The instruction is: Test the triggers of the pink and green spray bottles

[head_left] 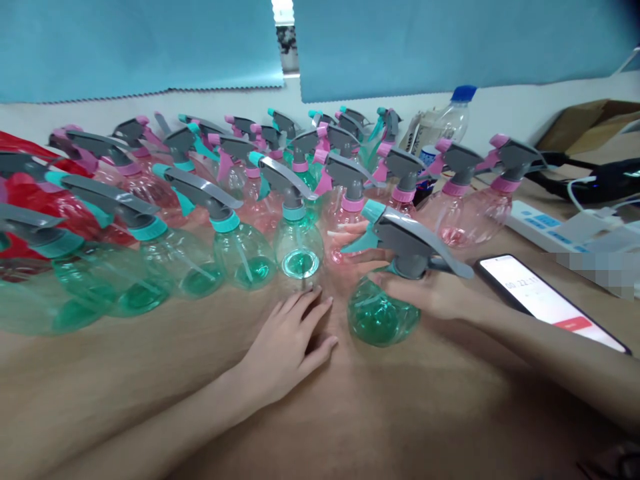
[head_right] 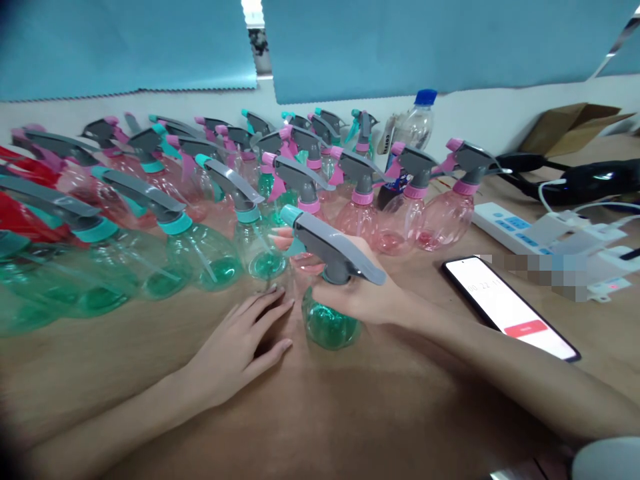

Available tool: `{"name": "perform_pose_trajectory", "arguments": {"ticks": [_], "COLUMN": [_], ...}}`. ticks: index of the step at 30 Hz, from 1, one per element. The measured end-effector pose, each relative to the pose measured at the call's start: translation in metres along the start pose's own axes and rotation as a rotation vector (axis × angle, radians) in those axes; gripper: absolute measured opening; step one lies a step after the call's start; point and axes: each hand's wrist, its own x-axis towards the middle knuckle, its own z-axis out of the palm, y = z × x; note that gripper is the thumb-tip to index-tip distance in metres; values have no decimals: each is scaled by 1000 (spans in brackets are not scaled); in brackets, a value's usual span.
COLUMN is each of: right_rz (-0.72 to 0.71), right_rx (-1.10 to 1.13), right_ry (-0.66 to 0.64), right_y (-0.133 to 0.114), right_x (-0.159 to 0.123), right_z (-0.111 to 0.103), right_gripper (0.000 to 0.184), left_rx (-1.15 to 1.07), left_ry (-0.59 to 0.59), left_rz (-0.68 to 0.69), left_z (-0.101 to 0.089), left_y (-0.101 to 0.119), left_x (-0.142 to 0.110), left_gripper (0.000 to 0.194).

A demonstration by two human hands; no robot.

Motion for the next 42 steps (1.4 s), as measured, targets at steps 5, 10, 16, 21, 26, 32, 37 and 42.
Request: {"name": "perform_pose_trajectory", "arguments": {"ticks": [5,10,16,21,26,32,37,42], "right_rz": [-1,17,17,-3,-69,-72,-48,-42], "right_rx": [7,4,9,-51,-70,-34,0,-63], "right_ry": [13,2,-11,-34,12,-8,-19,8], "right_y": [-1,-4,3,7,10,2,-2,3], "right_x": [0,0,-4,-5,-4,-1,-1,-4], "right_z": [1,1,0,-1,-1,0,1,0], "right_gripper": [44,46,46,34,20,18,19,18], "left_rx": [4,15,6,10,21,24,33,32], "left_ry": [4,1,4,-4,3,-3,-8,-9], "left_rz": [8,8,11,10,15,18,21,15], "left_z": [0,0,0,0,0,-1,0,0], "left_y": [0,-1,0,0,0,0,0,0], "left_x": [0,-1,0,0,0,0,0,0], "left_gripper": [47,47,46,47,47,48,48,48]}}
